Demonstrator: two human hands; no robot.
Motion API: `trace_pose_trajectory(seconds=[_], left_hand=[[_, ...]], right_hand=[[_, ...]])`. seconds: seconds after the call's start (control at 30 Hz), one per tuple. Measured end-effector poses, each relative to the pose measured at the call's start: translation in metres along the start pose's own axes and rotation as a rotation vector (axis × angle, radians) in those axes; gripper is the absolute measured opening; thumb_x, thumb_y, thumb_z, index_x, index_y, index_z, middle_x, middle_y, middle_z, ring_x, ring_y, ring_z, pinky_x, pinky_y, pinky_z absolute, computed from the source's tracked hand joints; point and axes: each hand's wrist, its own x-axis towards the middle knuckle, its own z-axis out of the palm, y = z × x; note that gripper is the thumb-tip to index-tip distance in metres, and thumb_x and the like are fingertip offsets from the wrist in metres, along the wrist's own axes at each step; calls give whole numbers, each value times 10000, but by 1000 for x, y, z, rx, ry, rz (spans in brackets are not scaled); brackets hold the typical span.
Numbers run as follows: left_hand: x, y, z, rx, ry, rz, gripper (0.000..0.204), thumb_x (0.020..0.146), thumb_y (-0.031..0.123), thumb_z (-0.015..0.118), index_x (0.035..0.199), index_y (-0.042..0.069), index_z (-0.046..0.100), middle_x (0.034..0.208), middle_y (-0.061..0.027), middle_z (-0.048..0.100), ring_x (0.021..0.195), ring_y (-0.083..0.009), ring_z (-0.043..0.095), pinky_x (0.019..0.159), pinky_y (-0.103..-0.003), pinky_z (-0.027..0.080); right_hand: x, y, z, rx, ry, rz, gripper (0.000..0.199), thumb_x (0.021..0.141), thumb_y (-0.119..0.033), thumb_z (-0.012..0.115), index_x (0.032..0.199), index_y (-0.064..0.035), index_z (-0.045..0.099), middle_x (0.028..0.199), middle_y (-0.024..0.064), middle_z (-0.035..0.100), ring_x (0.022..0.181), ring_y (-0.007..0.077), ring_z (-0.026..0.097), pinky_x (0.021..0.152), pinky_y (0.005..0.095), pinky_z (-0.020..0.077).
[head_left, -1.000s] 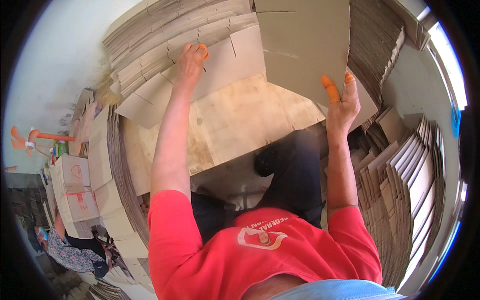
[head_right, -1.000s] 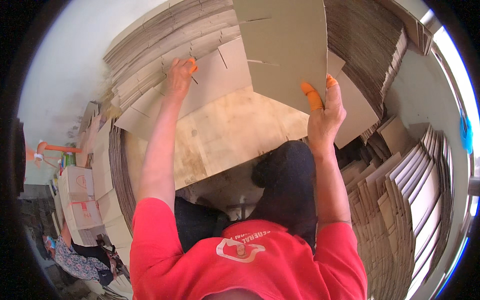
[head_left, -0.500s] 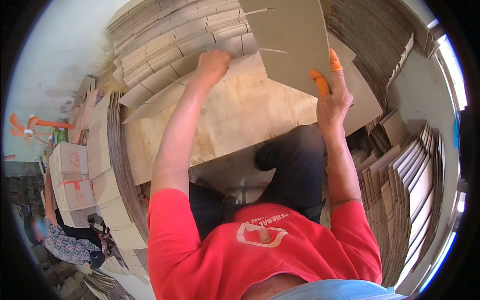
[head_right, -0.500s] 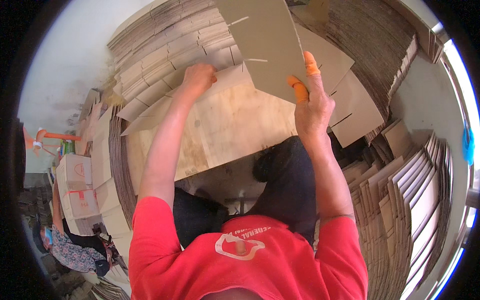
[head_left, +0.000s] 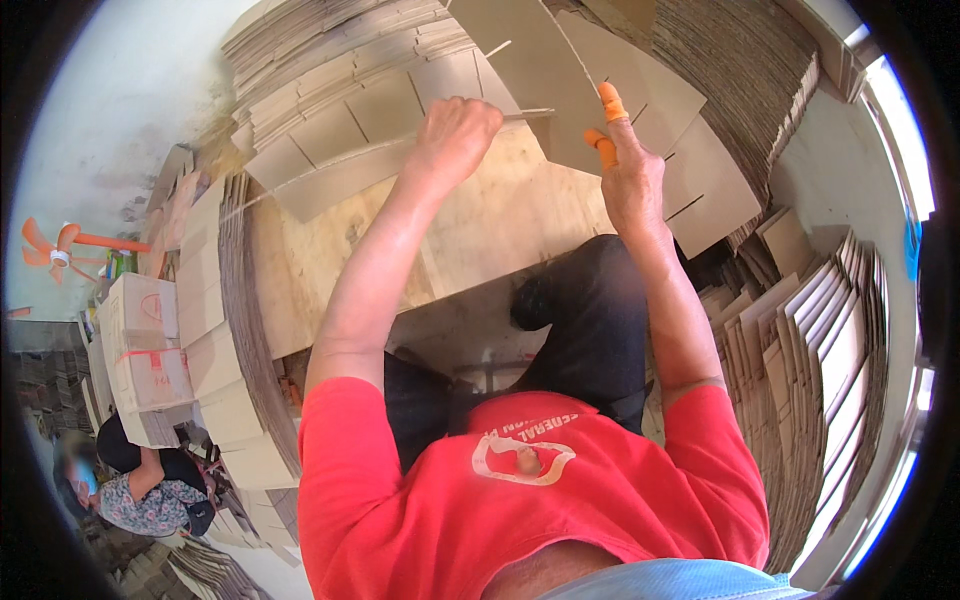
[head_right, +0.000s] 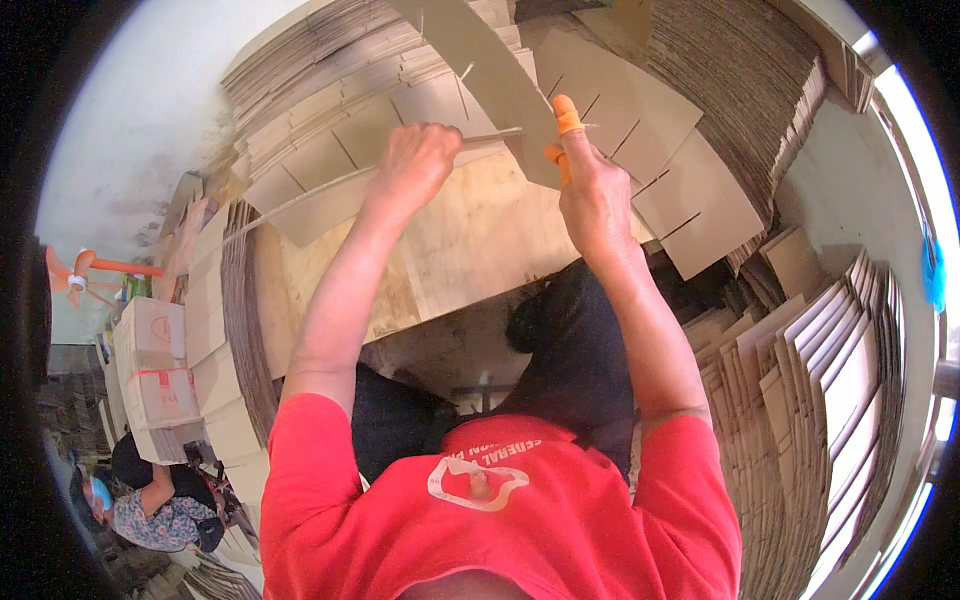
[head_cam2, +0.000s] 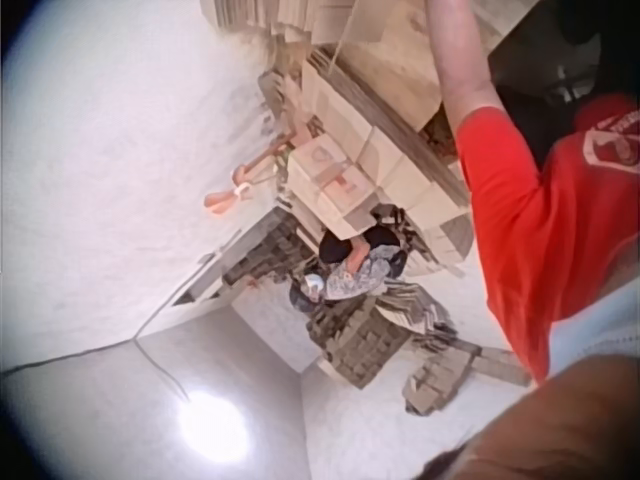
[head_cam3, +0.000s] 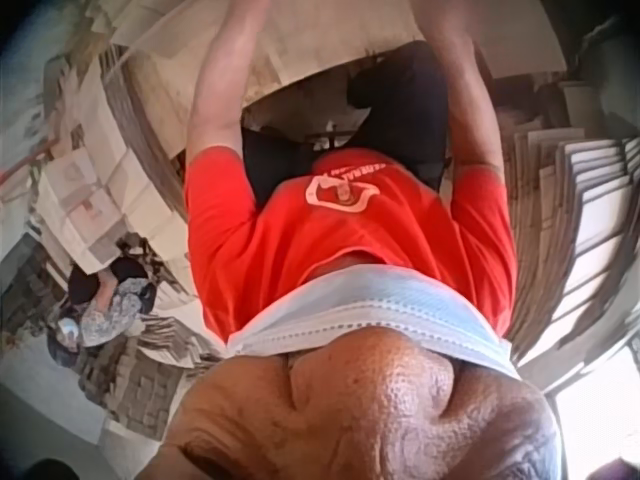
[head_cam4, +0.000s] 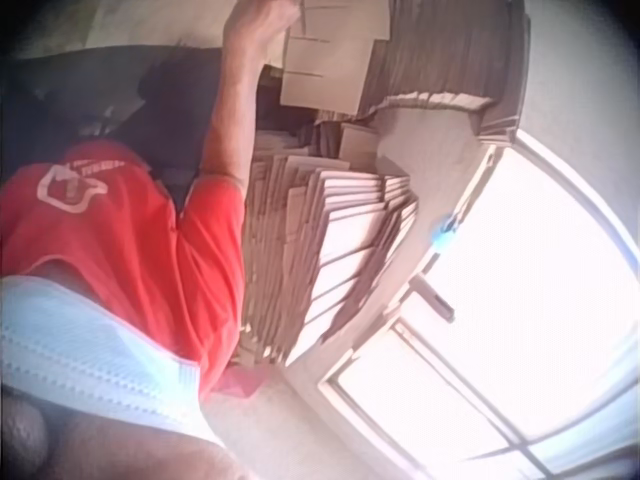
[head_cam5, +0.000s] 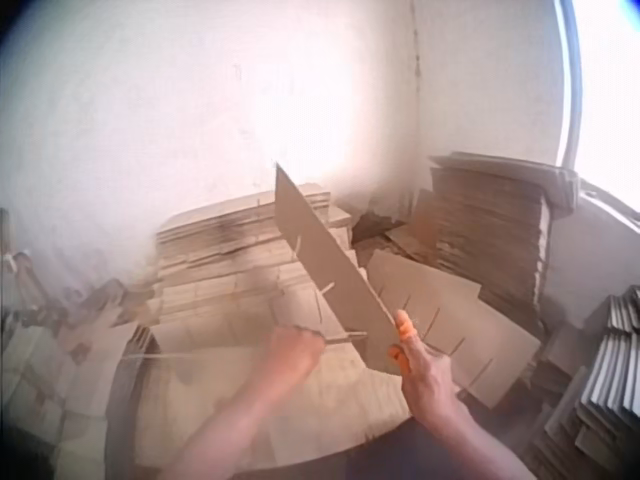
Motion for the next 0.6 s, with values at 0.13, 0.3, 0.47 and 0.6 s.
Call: trace_pose_trajectory(seconds=[0.13, 0.3, 0.47, 0.6], left_hand=[[-8, -5, 12, -32, 97, -53, 75, 698, 21, 560, 624, 14, 574, 668, -200, 589, 686, -361, 624, 562, -437, 478], [-20, -10, 18, -43, 55, -110, 94, 721, 49, 565, 639, 36, 610, 691, -182, 619, 684, -341, 640, 565, -422, 500], [-25, 10, 10, -110, 69, -115, 123, 725, 47, 558, 607, 40, 590, 664, -181, 609, 662, -338, 633, 552, -423, 488], [-26, 33, -9, -168, 37, -17, 99, 710, 3, 553, 612, 8, 546, 639, -195, 581, 654, -360, 620, 561, -429, 490]], right_hand=[[-8, -12, -5, 27, 48, -42, 737, 788, 151, 522, 1420, -204, 391, 940, 117, 684, 767, 236, 658, 716, 331, 542], [-17, -18, -5, 15, 55, -83, 718, 788, 147, 512, 1411, -195, 407, 939, 101, 675, 718, 238, 637, 696, 320, 539], [-22, -2, 12, -32, -17, -120, 721, 789, 81, 496, 1438, -197, 352, 919, 127, 660, 687, 297, 634, 613, 382, 519], [-28, 21, 33, -233, -187, -8, 787, 807, -14, 554, 1484, -218, 207, 830, 170, 638, 712, 361, 634, 595, 441, 499]])
